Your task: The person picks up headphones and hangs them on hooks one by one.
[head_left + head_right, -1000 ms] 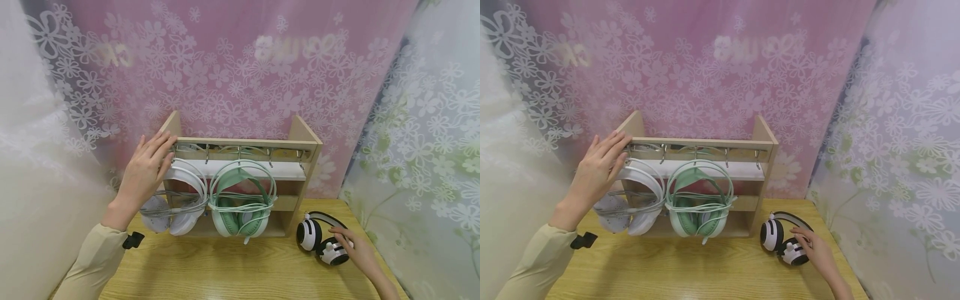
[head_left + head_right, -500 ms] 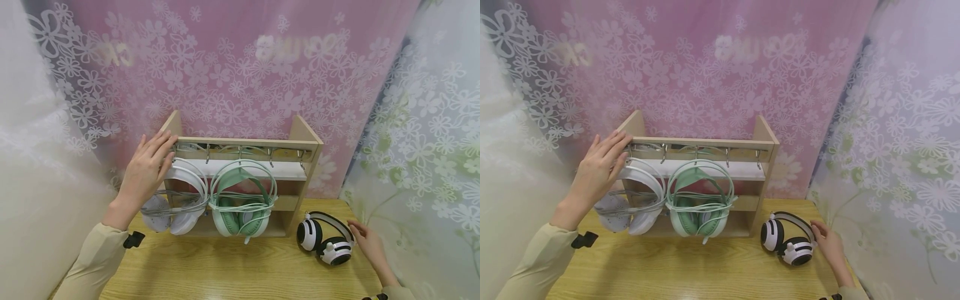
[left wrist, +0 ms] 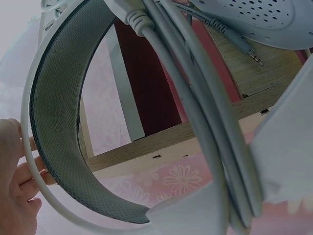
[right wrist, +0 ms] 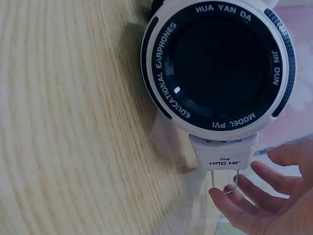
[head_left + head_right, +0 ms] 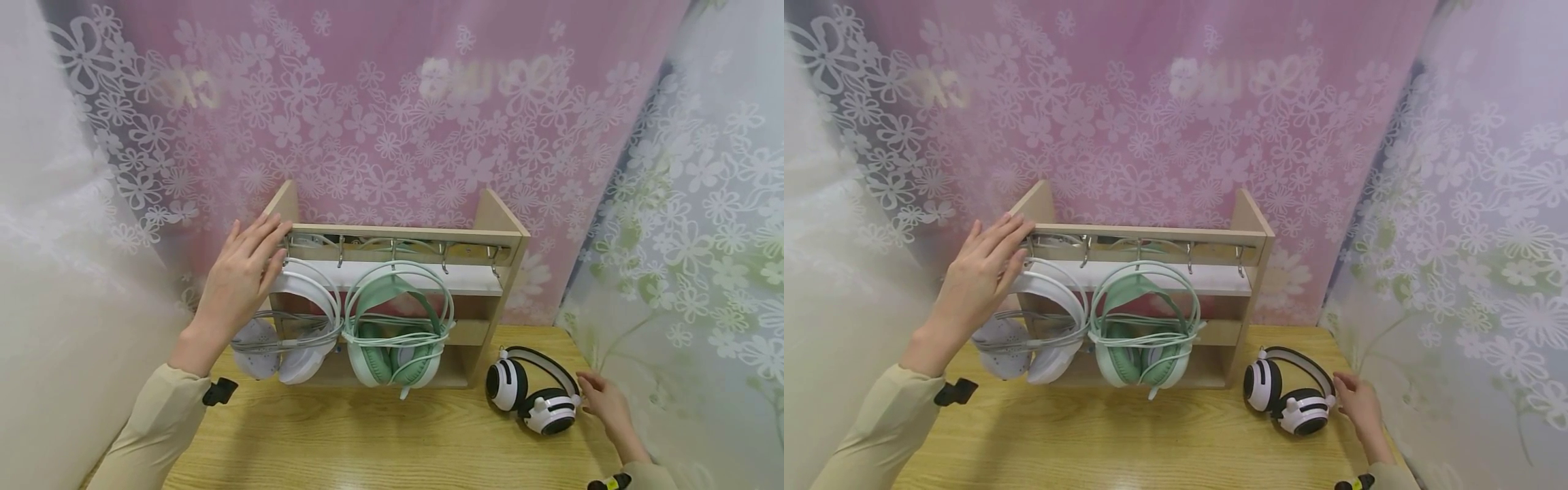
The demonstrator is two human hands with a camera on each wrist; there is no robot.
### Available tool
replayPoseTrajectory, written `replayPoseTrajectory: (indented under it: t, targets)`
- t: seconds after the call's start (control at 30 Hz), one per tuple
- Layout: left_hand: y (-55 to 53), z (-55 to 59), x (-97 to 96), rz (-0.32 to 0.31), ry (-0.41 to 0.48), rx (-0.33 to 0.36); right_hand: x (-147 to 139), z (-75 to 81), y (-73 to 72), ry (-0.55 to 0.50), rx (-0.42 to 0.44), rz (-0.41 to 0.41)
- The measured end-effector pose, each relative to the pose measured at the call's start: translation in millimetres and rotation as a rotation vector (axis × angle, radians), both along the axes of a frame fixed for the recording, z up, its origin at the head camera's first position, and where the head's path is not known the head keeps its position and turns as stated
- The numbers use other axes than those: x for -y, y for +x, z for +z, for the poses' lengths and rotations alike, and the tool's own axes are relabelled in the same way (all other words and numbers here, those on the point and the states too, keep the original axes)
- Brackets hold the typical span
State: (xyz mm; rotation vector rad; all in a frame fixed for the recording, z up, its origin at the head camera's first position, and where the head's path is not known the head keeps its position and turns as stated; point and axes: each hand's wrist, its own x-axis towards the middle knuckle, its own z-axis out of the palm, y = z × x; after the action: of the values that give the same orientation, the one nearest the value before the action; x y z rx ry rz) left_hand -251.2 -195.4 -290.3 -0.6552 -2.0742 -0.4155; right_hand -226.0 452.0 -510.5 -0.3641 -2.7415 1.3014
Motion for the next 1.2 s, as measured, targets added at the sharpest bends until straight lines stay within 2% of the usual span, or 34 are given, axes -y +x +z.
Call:
replayPoseTrajectory:
  t: [0.3,0.7,0.93,1.2]
  targets:
    - [-1.5,-0.7,0.2,0.006,-0.009,-0.008,-6,-6.3,-9.1,-0.114,0.077,0.023]
    - [-0.4,-0.2,0.2,0.007,-0.007,0.0,-9,-14.0,-17.9,-0.165,0.182,0.023]
    - [-0.9,0.3,-0.2,0.007,-0.01,0.0,-12,-13.5,-17.5,-0.268,0.172,0.047]
    - [-1.0,0.0,0.4,0.006,-0.009,-0.004,-8,3.1,-9.6,-0.329,0.148,0.098]
